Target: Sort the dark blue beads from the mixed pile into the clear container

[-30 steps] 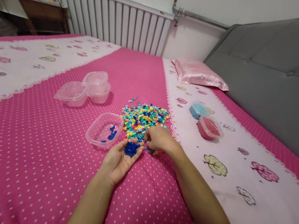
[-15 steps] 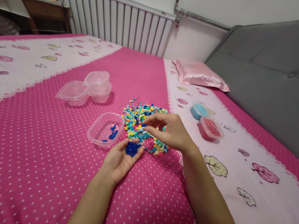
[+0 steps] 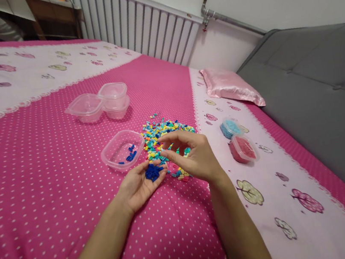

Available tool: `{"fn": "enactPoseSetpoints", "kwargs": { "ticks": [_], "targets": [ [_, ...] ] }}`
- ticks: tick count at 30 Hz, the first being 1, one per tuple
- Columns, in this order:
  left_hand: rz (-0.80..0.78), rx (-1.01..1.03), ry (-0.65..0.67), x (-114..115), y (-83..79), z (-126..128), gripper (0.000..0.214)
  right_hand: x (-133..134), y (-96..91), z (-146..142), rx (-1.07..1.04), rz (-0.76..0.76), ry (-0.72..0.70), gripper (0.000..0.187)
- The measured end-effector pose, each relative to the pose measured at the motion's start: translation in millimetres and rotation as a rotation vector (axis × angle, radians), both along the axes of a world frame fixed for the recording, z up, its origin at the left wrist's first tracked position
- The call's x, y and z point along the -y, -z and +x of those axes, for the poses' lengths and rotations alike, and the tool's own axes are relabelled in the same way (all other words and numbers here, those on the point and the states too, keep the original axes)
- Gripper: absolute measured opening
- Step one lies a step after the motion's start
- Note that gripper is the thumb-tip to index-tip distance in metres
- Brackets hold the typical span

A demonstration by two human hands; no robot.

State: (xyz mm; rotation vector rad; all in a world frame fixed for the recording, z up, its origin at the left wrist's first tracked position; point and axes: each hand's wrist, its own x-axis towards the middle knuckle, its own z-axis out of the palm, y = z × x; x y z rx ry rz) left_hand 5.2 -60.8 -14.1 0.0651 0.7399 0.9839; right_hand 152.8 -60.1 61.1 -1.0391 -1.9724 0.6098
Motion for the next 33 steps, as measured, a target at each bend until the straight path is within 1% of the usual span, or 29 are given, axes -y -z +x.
{"fn": "enactPoseSetpoints", "kwargs": {
  "ticks": [3,5,7,9,13,15,17,20,23,28,30,33],
  "targets": [
    [-0.001,-0.046,0.022,0.3,-1.8,-0.8,0.023,-3.1,2.4,0.4,0.006,0.005,0.051,0.018],
    [0.022,-0.074,0.065,0.6,-3.1,-2.2,0.023,-7.2,6.0,1.1,0.021,0.003,0.102,0.018],
    [0.051,-0.081,0.157,1.4,-3.8,-3.8,0.023,-12.3,11.4,1.3,0.051,-0.008,0.140,0.019],
    [0.062,-0.082,0.292,3.8,-3.2,-4.1,0.021,-17.8,18.5,0.4,0.093,-0.027,0.141,0.019],
    [0.045,-0.145,0.564,14.8,1.6,3.7,0.020,-26.4,35.1,-4.2,0.218,-0.074,0.044,0.020],
    [0.089,-0.171,0.682,21.6,4.9,10.1,0.021,-29.1,43.0,-7.0,0.284,-0.099,-0.045,0.021],
    [0.175,-0.203,0.750,26.9,7.5,15.0,0.023,-30.9,50.3,-10.1,0.334,-0.112,-0.132,0.021],
    [0.284,-0.256,0.802,30.4,9.0,17.1,0.032,-31.8,60.4,-16.5,0.398,-0.088,-0.194,0.022],
    [0.332,-0.275,0.848,30.4,8.1,15.9,0.038,-30.5,69.7,-24.7,0.480,-0.048,-0.207,0.026],
    [0.287,-0.295,0.832,30.0,5.9,15.8,0.037,-27.3,77.2,-33.4,0.592,-0.002,-0.134,0.016],
    [0.278,-0.277,0.817,29.6,6.7,16.0,0.035,-27.6,76.2,-32.9,0.589,0.008,-0.128,0.013],
    [0.250,-0.224,0.783,27.4,9.9,15.6,0.026,-30.1,70.3,-27.4,0.523,0.035,-0.128,0.011]
  ]
}}
